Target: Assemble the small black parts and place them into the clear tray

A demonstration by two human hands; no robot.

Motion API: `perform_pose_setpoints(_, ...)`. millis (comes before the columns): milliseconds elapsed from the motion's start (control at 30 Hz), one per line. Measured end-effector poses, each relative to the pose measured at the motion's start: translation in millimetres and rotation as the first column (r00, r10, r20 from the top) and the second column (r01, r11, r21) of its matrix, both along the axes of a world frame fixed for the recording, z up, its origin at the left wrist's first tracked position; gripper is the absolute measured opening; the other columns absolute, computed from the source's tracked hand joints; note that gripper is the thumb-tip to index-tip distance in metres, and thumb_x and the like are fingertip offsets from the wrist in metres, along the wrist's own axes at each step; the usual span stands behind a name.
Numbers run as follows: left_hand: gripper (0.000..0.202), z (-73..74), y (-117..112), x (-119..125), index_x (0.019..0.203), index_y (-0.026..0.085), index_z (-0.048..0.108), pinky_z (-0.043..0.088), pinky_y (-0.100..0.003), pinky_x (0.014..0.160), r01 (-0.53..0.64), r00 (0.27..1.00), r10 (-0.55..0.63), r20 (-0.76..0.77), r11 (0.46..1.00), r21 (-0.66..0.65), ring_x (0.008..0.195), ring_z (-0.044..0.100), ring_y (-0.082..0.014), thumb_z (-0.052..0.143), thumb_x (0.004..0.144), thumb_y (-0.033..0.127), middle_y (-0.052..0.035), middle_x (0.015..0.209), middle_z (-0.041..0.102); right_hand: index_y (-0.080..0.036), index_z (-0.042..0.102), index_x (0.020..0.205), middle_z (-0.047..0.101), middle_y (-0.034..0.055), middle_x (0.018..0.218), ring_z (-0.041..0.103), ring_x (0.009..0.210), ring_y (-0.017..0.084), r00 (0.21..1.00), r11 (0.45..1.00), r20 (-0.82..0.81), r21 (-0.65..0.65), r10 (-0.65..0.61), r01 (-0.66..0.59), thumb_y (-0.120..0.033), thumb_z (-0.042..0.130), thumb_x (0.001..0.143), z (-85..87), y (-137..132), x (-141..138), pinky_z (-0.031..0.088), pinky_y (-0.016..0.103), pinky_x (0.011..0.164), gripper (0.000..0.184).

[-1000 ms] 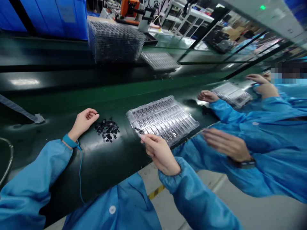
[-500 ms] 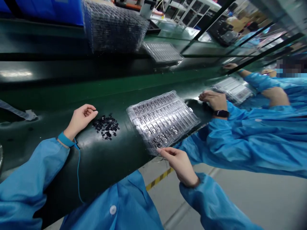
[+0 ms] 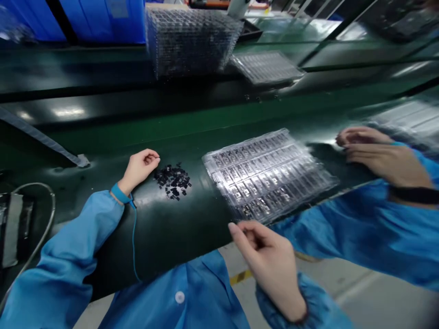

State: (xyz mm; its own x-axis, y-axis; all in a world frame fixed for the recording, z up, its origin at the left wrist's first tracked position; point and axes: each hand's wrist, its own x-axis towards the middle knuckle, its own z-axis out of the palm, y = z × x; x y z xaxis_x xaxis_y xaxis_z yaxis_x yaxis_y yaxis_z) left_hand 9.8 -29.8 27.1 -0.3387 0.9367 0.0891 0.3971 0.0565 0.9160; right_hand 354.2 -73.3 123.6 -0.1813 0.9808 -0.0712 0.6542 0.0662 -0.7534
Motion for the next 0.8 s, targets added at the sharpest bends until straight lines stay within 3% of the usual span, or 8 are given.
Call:
perform_pose_setpoints(133, 0.020, 6.8, -1, -2, 0.096, 0.018, 0.071, 0.044, -0.028, 0.065, 0.077, 0.970, -0.092, -0.224, 0.994, -0.074, 0.065, 0.058, -0.0148, 0.062, 0.084, 0.031, -0.0024, 0.077, 0.066, -0.022, 0.052, 0.056, 0.032, -0.0055, 0.048, 0.034, 0.043, 0.011, 0.978, 0.985, -0.119, 0.033, 0.172, -0.169, -0.044, 0.058, 0.088, -11.7, -5, -71, 0.029, 0.026, 0.047, 0.040)
perform_pose_setpoints(267, 0.025, 10.3, -2, 5, 0.104, 0.018, 0.072, 0.047, -0.032, 0.075, 0.191, 0.872, -0.228, -0.433, 0.973, -0.127, 0.081, 0.062, -0.0201, 0.060, 0.088, 0.033, -0.0067, 0.091, 0.067, -0.021, 0.065, 0.078, 0.054, -0.0018, 0.062, 0.051, 0.057, 0.015, 0.990, 0.982, 0.092, 0.143, 0.111, -0.124, -0.034, 0.061, 0.086, -46.3, 36, -120, 0.035, 0.027, 0.056, 0.016)
perform_pose_setpoints(333, 0.027, 9.5, -2, 10, 0.108, 0.018, 0.071, 0.047, -0.035, 0.080, 0.210, 0.838, -0.251, -0.485, 0.968, -0.138, 0.088, 0.062, -0.0226, 0.058, 0.090, 0.034, -0.0081, 0.096, 0.067, -0.021, 0.069, 0.098, 0.065, 0.0039, 0.087, 0.060, 0.072, 0.019, 0.974, 0.976, 0.222, 0.195, 0.052, -0.097, -0.029, 0.057, 0.089, -61.4, 65, -130, 0.040, 0.028, 0.062, 0.016)
perform_pose_setpoints(433, 0.026, 7.5, -3, 13, 0.108, 0.019, 0.071, 0.046, -0.036, 0.082, 0.198, 0.828, -0.240, -0.507, 0.971, -0.135, 0.091, 0.061, -0.0238, 0.058, 0.091, 0.034, -0.0079, 0.094, 0.066, -0.021, 0.070, 0.111, 0.065, 0.0088, 0.105, 0.063, 0.088, 0.022, 0.945, 0.976, 0.321, 0.178, 0.062, -0.124, -0.025, 0.052, 0.094, -72.7, 101, -138, 0.045, 0.030, 0.070, 0.025)
perform_pose_setpoints(633, 0.022, 6.0, -4, 12, 0.103, 0.021, 0.072, 0.046, -0.036, 0.081, 0.203, 0.839, -0.236, -0.491, 0.972, -0.119, 0.089, 0.060, -0.0232, 0.058, 0.090, 0.032, -0.0067, 0.091, 0.065, -0.026, 0.075, 0.106, 0.066, 0.0062, 0.106, 0.065, 0.093, 0.021, 0.881, 0.923, 0.362, 0.115, 0.305, -0.367, -0.025, 0.056, 0.095, -72.6, 127, -151, 0.047, 0.028, 0.074, 0.022)
perform_pose_setpoints(800, 0.021, 2.4, -3, 11, 0.101, 0.022, 0.072, 0.046, -0.036, 0.080, 0.196, 0.846, -0.229, -0.481, 0.973, -0.119, 0.088, 0.059, -0.0225, 0.058, 0.090, 0.033, -0.0058, 0.089, 0.065, -0.025, 0.076, 0.095, 0.064, 0.0058, 0.103, 0.063, 0.093, 0.022, 0.820, 0.890, 0.435, 0.085, 0.372, -0.448, -0.027, 0.062, 0.093, -74.5, 130, -154, 0.046, 0.028, 0.072, 0.014)
